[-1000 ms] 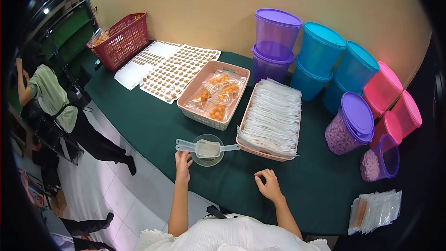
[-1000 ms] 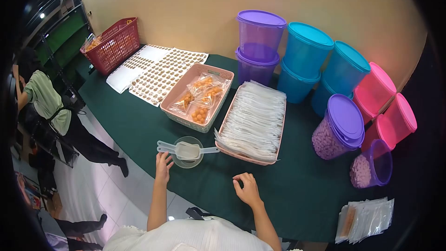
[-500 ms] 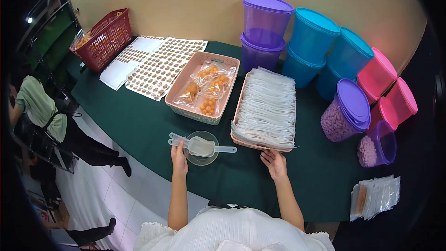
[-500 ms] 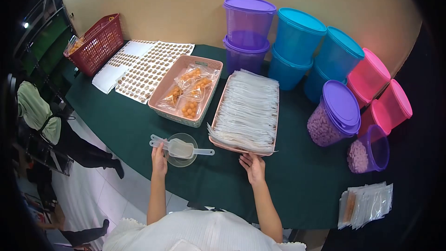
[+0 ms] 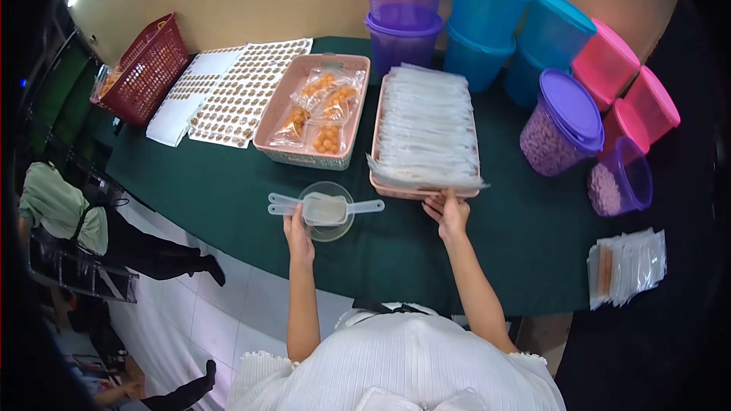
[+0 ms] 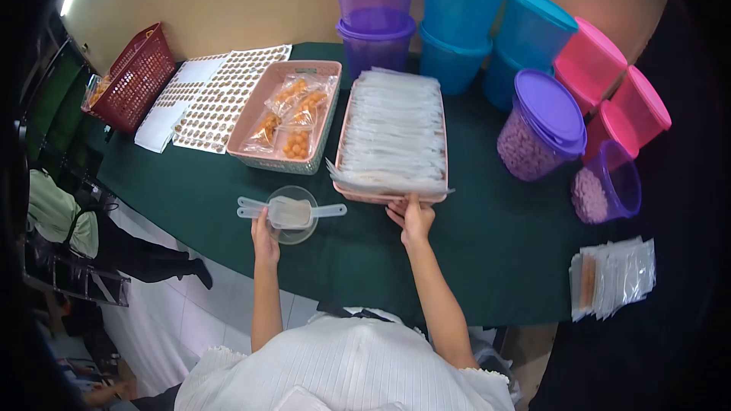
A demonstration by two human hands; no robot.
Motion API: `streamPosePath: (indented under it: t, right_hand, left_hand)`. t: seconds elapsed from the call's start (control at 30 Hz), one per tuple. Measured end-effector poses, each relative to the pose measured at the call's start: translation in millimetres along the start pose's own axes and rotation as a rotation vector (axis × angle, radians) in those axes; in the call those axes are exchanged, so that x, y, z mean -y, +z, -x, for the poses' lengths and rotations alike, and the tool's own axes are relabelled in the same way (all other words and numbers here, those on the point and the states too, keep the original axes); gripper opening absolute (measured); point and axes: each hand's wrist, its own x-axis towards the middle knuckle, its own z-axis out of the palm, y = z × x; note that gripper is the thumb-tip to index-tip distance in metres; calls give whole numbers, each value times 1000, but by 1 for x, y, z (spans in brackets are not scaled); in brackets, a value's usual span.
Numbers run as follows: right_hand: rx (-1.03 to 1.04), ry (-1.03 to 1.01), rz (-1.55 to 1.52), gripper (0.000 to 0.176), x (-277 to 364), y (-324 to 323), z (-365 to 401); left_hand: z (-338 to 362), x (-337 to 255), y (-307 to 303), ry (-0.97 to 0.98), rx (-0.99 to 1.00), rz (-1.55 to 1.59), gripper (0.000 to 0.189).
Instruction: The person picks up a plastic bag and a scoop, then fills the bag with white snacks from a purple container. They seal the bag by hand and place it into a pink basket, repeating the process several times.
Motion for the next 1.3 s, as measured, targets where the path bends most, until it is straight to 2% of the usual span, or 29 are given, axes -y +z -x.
streamPosePath:
  t: [0.03,0.1,0.33,0.63,0.73,0.77,0.9,0.93,0.97,1.0,1.03,1.07,1.1,1.17,1.2,1.23,1.27,1.3]
  right_hand:
    - [-18,7,-3,20,0,3,0]
    - [-47,-52,-38,17,-1,5,1]
    - [-84,-61,-39,15,-7,-4,12]
    - [-96,-105,39,24,-15,-86,81]
    - [-8,-97,21,21,-14,-110,92]
    - [23,-18,117,23,-4,-114,97]
    - [500,339,1043,35,58,-112,125]
    - [692,221,1068,30,74,-97,139]
    - [696,225,1068,30,90,-76,149]
    - [861,-20,1073,26,104,-50,156]
    - [1017,-272,1065,23,110,-24,154]
    - [1057,-400,1090,20,108,0,145]
    - [1095,-530,1112,18,104,24,134]
    - [1118,-605,1275,21,78,67,95]
    - [1125,-702,1435,22,62,84,79]
    - [1126,-801,1595,25,48,96,66]
    - [1118,-764,1772,28,35,106,57]
    - [1101,-723,1947,32,24,112,52]
  left_hand:
    - [-2,4,-1,-15,3,-12,43]
    - [-7,18,-7,84,61,-14,45]
    - [1,8,-6,56,10,-48,44]
    - [30,-14,-24,68,-93,-105,47]
    - [31,-16,-29,51,-27,-128,46]
    - [30,-16,-28,55,-34,-129,46]
    - [27,-19,-20,59,-40,-255,46]
    - [26,-20,-18,101,-51,-305,48]
    - [26,-22,-17,140,-63,-358,50]
    - [24,-26,-16,139,-66,-361,50]
    - [20,-30,-13,442,-105,-611,54]
    - [16,-35,-10,747,-144,-857,59]
    - [13,-48,-5,743,-148,-858,59]
    - [2,-82,5,1034,212,-1406,64]
    - [-6,-88,5,1034,204,-1404,64]
    - [-13,-93,5,931,374,-1516,61]
    - [-18,-98,3,818,545,-1621,59]
    - [-25,-100,-1,818,537,-1625,59]
